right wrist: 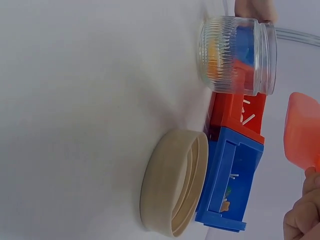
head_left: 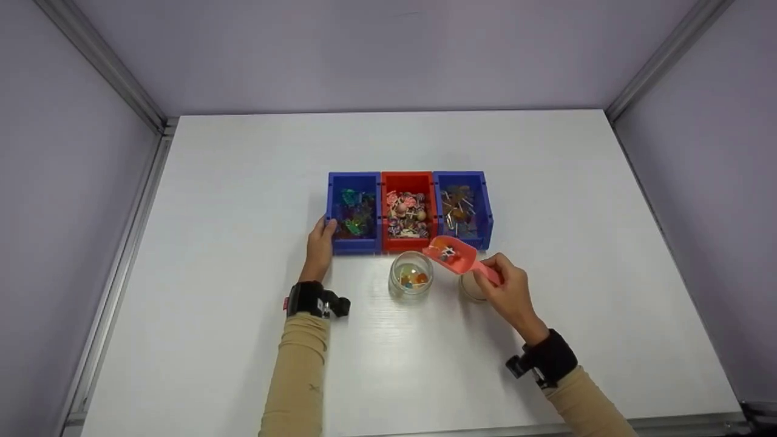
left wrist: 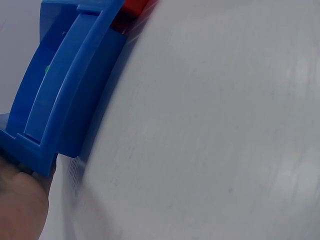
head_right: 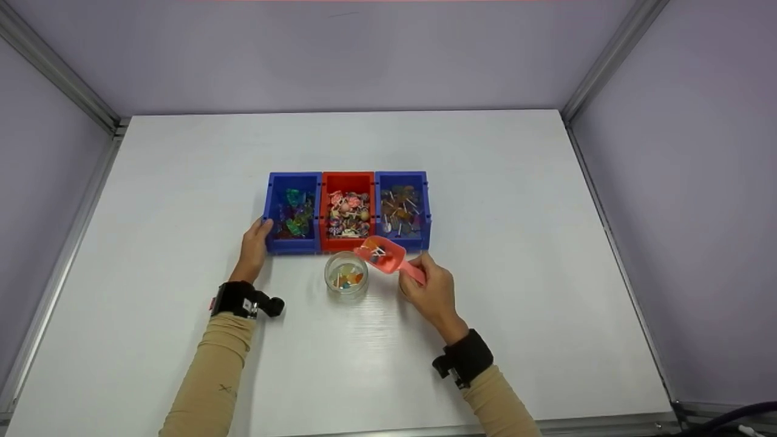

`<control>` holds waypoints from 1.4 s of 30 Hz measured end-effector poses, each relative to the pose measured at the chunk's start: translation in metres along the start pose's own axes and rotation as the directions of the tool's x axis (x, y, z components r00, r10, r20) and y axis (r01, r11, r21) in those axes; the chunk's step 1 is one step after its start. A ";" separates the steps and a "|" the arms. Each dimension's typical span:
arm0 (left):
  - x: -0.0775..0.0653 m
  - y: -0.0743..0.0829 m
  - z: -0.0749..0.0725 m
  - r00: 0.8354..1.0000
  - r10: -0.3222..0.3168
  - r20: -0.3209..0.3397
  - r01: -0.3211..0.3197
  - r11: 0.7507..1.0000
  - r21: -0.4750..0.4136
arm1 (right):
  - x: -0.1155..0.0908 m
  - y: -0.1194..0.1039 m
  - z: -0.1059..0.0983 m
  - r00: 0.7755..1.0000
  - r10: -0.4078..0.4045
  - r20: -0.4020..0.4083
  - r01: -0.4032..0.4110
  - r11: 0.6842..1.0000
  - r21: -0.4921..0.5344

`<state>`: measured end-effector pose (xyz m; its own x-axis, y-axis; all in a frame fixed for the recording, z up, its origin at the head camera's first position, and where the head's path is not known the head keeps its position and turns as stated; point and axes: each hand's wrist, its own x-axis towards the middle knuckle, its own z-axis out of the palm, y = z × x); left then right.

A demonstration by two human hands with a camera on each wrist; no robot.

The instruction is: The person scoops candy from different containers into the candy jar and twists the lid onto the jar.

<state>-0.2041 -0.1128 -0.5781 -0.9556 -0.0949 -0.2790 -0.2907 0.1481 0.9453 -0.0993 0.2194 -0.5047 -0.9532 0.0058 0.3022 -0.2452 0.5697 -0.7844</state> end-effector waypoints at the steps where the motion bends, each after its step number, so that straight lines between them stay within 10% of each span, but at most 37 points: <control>1: 0.000 0.000 0.000 1.000 -0.002 0.000 0.002 1.000 -0.001 | -0.001 -0.004 -0.002 1.000 -0.022 0.007 0.022 1.000 0.008; 24: 0.000 -0.001 0.001 1.000 0.015 0.003 -0.015 0.999 -0.049 | -0.003 0.036 -0.001 0.956 -0.244 0.162 0.250 0.968 -0.015; 42: 0.000 0.000 0.001 1.000 0.002 -0.007 -0.002 1.000 -0.025 | 0.012 0.019 -0.016 0.911 -0.193 0.364 0.273 0.944 -0.183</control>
<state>-0.2039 -0.1116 -0.5778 -0.9558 -0.1013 -0.2761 -0.2875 0.1238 0.9498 -0.1129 0.2436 -0.5074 -0.8855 -0.4040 0.2296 -0.4598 0.6899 -0.5591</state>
